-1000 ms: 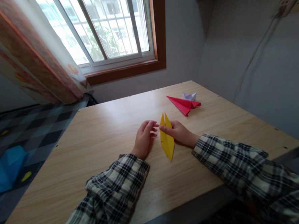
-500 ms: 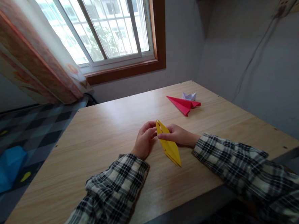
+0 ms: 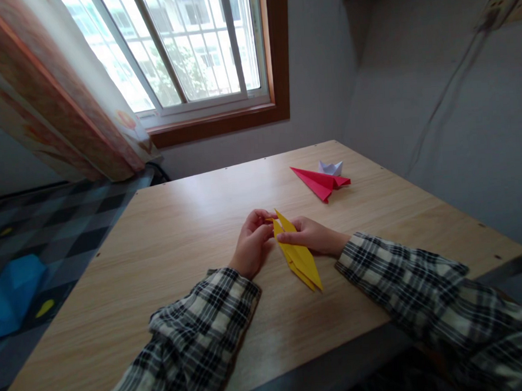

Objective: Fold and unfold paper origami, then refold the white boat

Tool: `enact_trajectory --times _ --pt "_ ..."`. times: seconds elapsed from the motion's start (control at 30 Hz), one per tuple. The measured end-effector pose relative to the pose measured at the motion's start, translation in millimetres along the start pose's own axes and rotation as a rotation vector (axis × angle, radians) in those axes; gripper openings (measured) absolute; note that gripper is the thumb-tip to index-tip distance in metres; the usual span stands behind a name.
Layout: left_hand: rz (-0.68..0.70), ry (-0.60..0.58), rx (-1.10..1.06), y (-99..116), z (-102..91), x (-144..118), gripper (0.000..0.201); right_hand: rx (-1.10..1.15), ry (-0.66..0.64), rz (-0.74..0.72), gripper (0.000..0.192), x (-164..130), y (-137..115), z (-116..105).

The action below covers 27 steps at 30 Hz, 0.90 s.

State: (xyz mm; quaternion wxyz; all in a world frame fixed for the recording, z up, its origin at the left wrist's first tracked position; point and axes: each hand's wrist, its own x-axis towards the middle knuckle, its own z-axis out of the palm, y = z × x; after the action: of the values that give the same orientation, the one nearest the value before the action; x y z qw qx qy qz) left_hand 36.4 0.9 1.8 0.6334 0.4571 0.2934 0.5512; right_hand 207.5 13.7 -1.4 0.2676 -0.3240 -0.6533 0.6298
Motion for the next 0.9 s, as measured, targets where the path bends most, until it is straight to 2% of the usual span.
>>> enact_trajectory --times 0.4,0.63,0.9 --pt "-0.048 0.031 0.046 5.2 4.0 -2.6 0.008 0.029 0.044 -0.132 0.044 1.2 -4.2 4.8" --pt "-0.064 0.035 0.083 1.3 3.6 -0.9 0.019 -0.055 0.058 -0.169 0.041 2.4 -2.3 4.0" --pt "-0.089 0.077 0.096 1.2 5.9 0.7 0.018 -0.168 0.132 -0.192 0.043 2.2 -3.6 3.1"
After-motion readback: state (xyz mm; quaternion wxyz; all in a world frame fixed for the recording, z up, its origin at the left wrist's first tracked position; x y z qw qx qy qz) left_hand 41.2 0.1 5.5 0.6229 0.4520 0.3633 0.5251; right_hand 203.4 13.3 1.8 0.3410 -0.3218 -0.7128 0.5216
